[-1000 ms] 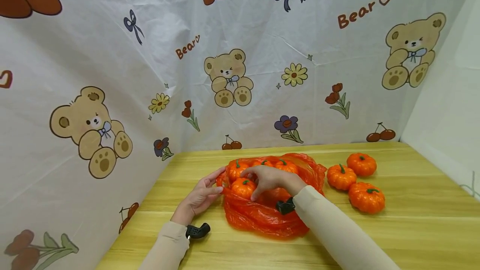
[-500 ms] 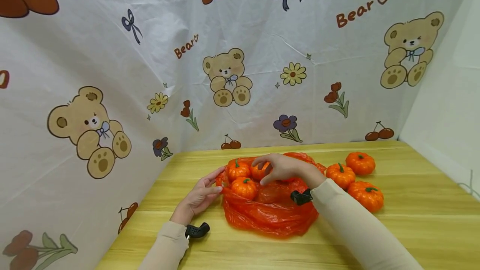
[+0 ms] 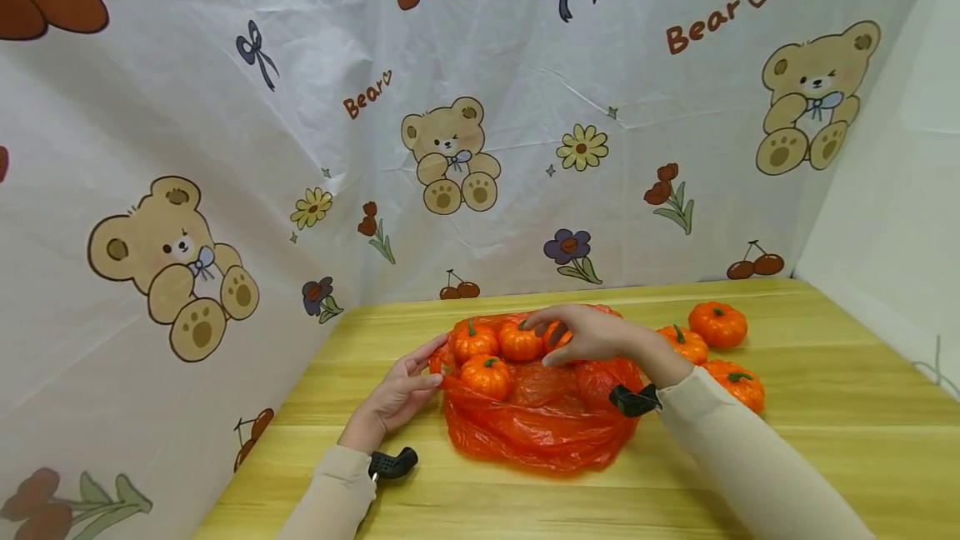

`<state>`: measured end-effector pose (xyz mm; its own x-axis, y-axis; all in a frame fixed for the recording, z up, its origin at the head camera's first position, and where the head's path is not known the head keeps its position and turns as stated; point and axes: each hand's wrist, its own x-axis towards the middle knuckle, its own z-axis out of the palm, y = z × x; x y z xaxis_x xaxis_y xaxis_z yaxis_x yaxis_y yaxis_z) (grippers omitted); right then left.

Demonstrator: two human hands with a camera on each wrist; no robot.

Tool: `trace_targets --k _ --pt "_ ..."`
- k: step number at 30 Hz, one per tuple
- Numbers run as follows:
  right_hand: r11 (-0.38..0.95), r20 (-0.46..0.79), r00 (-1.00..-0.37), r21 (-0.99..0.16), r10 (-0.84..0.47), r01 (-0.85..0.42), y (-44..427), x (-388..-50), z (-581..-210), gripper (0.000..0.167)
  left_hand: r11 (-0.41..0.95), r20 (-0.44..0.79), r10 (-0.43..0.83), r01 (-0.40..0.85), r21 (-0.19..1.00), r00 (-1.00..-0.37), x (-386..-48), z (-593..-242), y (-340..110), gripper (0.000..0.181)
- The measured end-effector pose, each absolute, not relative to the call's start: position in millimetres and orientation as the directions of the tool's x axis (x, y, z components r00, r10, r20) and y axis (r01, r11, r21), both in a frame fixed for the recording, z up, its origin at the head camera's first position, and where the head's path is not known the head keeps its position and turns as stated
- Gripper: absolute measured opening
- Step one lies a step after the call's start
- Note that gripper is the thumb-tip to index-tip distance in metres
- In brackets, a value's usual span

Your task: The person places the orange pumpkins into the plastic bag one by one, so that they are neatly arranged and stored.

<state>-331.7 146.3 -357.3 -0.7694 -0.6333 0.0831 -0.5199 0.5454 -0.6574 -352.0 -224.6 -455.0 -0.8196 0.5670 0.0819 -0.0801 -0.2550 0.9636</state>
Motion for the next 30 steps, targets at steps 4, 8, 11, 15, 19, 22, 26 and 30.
trace_targets --k 4,8,11,15,19,22,26,30 --pt "0.554 0.088 -0.772 -0.645 -0.629 -0.526 155.9 -323.1 -353.8 0.056 -0.261 0.084 0.566 -0.081 0.962 -0.82 -351.0 -455.2 -225.3 0.079" --pt "0.542 0.096 -0.771 -0.657 -0.629 -0.525 167.6 -316.5 -352.8 0.054 -0.262 0.081 0.564 -0.085 0.961 -0.822 -350.9 -455.9 -225.5 0.081" --pt "0.542 0.103 -0.776 -0.658 -0.623 -0.523 176.3 -312.5 -352.4 0.053 -0.258 0.081 0.562 -0.081 0.963 -0.823 -350.8 -456.2 -225.7 0.081" --pt "0.543 0.111 -0.781 -0.659 -0.615 -0.521 187.3 -307.0 -352.0 0.053 -0.254 0.08 0.56 -0.079 0.964 -0.824 -350.9 -455.9 -225.3 0.079" --pt "0.554 0.108 -0.79 -0.656 -0.603 -0.512 199.2 -301.5 -353.5 0.053 -0.254 0.071 0.557 -0.088 0.963 -0.828 -350.7 -454.9 -224.5 0.078" --pt "0.565 0.104 -0.801 -0.656 -0.589 -0.501 209.8 -298.0 -355.4 0.052 -0.248 0.065 0.556 -0.09 0.965 -0.829 -350.2 -454.0 -224.0 0.078" --pt "0.577 0.11 -0.818 -0.656 -0.564 -0.486 224.3 -293.8 -354.7 0.05 -0.244 0.064 0.555 -0.089 0.966 -0.829 -350.5 -453.6 -223.6 0.078" --pt "0.604 0.122 -0.834 -0.635 -0.538 -0.483 236.9 -289.8 -352.3 0.049 -0.251 0.067 0.554 -0.089 0.964 -0.83 -350.6 -453.9 -224.0 0.077"
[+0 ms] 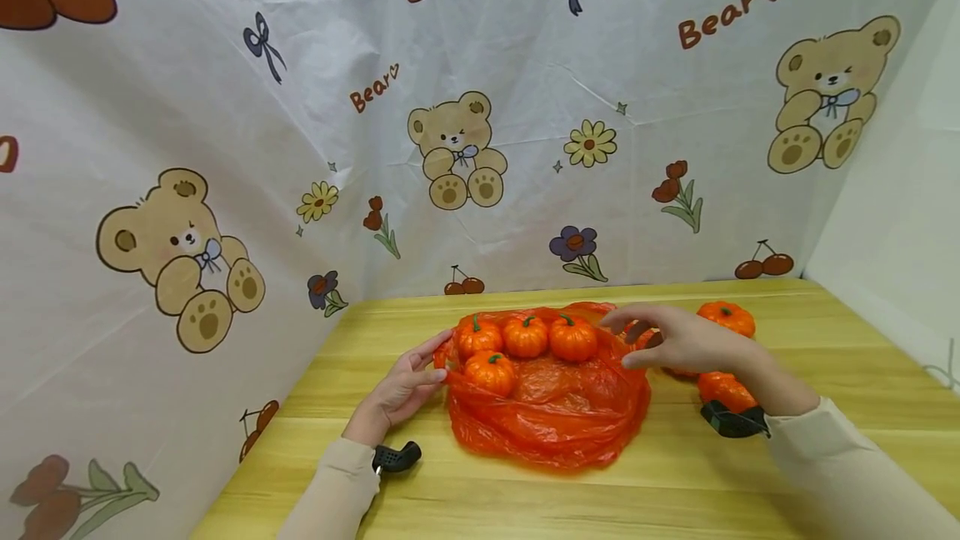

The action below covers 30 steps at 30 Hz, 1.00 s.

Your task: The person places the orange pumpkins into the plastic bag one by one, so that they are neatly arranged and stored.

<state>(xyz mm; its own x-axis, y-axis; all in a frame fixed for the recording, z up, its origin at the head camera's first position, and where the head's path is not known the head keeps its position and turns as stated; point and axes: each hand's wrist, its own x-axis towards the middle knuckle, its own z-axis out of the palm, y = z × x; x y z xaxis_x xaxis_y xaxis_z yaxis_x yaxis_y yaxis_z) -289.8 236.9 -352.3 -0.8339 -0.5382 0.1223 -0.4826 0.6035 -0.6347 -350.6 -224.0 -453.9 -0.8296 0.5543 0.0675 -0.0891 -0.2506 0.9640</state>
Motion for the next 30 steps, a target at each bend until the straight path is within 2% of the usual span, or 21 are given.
trace_targets --k 17,30 --pt "0.635 0.23 -0.842 -0.568 -0.488 -0.523 287.0 -274.6 -354.7 0.052 -0.258 0.071 0.56 -0.093 0.962 -0.825 -350.0 -452.5 -225.2 0.075" --pt "0.605 0.202 -0.859 -0.635 -0.47 -0.48 333.1 -270.5 -367.1 0.056 -0.257 0.067 0.554 -0.095 0.962 -0.83 -349.0 -452.6 -223.9 0.076"
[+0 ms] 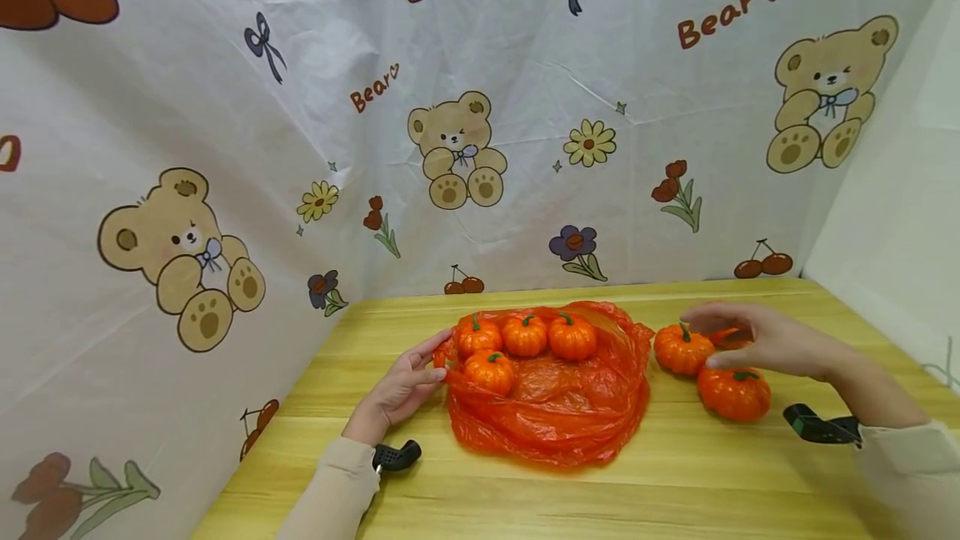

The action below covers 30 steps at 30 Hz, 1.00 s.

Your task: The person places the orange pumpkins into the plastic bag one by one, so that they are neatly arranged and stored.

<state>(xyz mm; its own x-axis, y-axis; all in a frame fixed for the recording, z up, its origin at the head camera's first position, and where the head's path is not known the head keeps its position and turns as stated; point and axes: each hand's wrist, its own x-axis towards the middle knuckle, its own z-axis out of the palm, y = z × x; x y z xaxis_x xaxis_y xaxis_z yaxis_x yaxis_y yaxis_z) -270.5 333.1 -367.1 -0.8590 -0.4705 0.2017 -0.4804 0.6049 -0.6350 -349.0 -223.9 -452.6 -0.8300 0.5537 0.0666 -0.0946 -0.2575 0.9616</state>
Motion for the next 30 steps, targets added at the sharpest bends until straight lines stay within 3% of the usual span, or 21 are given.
trace_targets --k 16,30 --pt "0.34 0.134 -0.723 -0.815 -0.678 -0.469 388.8 -285.9 -404.7 0.057 -0.245 0.068 0.568 -0.089 0.965 -0.82 -350.3 -452.9 -223.5 0.075" --pt "0.42 0.024 -0.74 -0.81 -0.673 -0.408 396.1 -288.3 -419.3 0.063 -0.227 0.06 0.567 -0.085 0.97 -0.822 -349.6 -452.8 -223.8 0.074"
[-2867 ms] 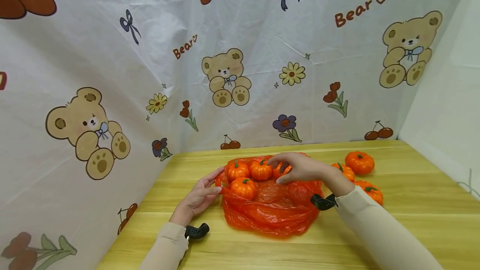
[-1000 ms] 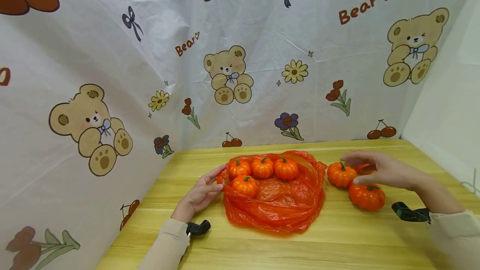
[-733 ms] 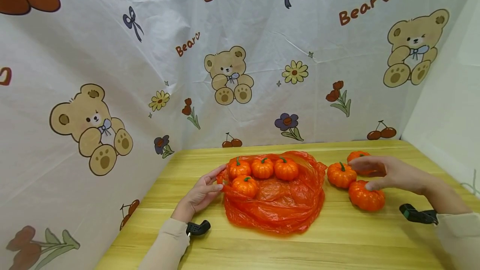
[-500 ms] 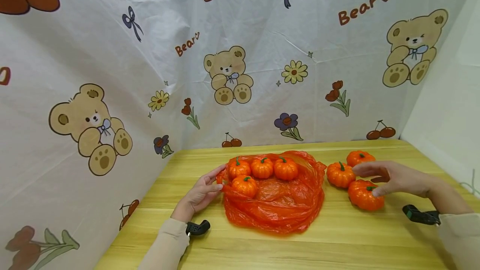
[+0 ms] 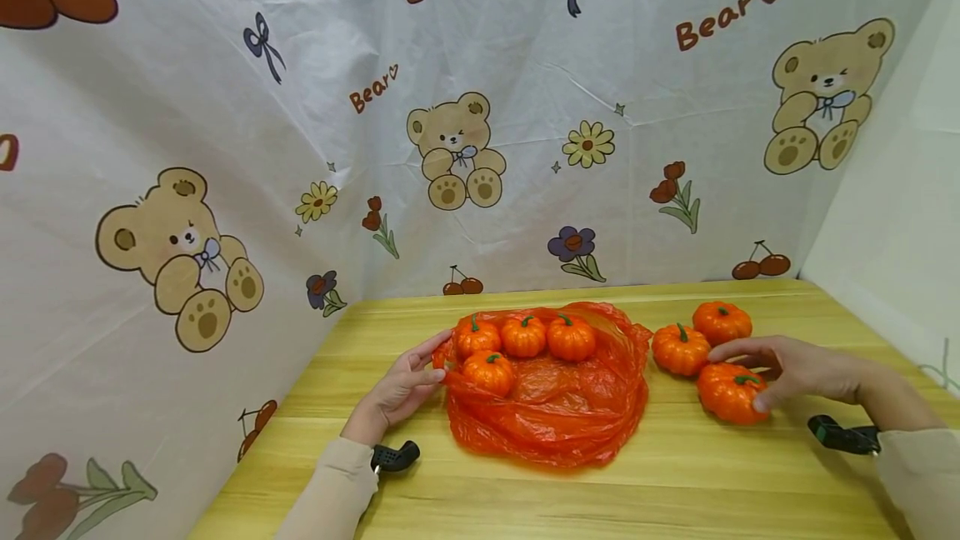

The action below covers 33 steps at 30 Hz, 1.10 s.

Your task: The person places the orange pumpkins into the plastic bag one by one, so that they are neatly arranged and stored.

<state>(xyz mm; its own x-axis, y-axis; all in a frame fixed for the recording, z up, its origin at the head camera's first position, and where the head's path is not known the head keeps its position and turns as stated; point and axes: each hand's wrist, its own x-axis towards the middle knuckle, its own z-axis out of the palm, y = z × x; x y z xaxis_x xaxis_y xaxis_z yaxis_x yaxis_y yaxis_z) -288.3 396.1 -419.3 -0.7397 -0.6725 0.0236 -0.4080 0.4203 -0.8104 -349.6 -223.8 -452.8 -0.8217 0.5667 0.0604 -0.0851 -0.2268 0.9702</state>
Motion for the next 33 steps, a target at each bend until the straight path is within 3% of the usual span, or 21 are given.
trace_targets --k 5,20,33 --pt "0.447 -0.035 -0.745 -0.819 -0.666 -0.361 399.0 -287.0 -419.5 0.066 -0.224 0.061 0.569 -0.084 0.971 -0.82 -349.4 -452.7 -223.3 0.076" --pt "0.527 -0.05 -0.757 -0.748 -0.652 -0.404 403.0 -285.3 -419.0 0.079 -0.228 0.071 0.566 -0.073 0.971 -0.821 -348.8 -450.6 -223.2 0.075" --pt "0.381 0.014 -0.676 -0.818 -0.737 -0.432 392.1 -285.9 -404.8 0.073 -0.237 0.066 0.566 -0.085 0.968 -0.822 -349.8 -453.9 -224.0 0.076"
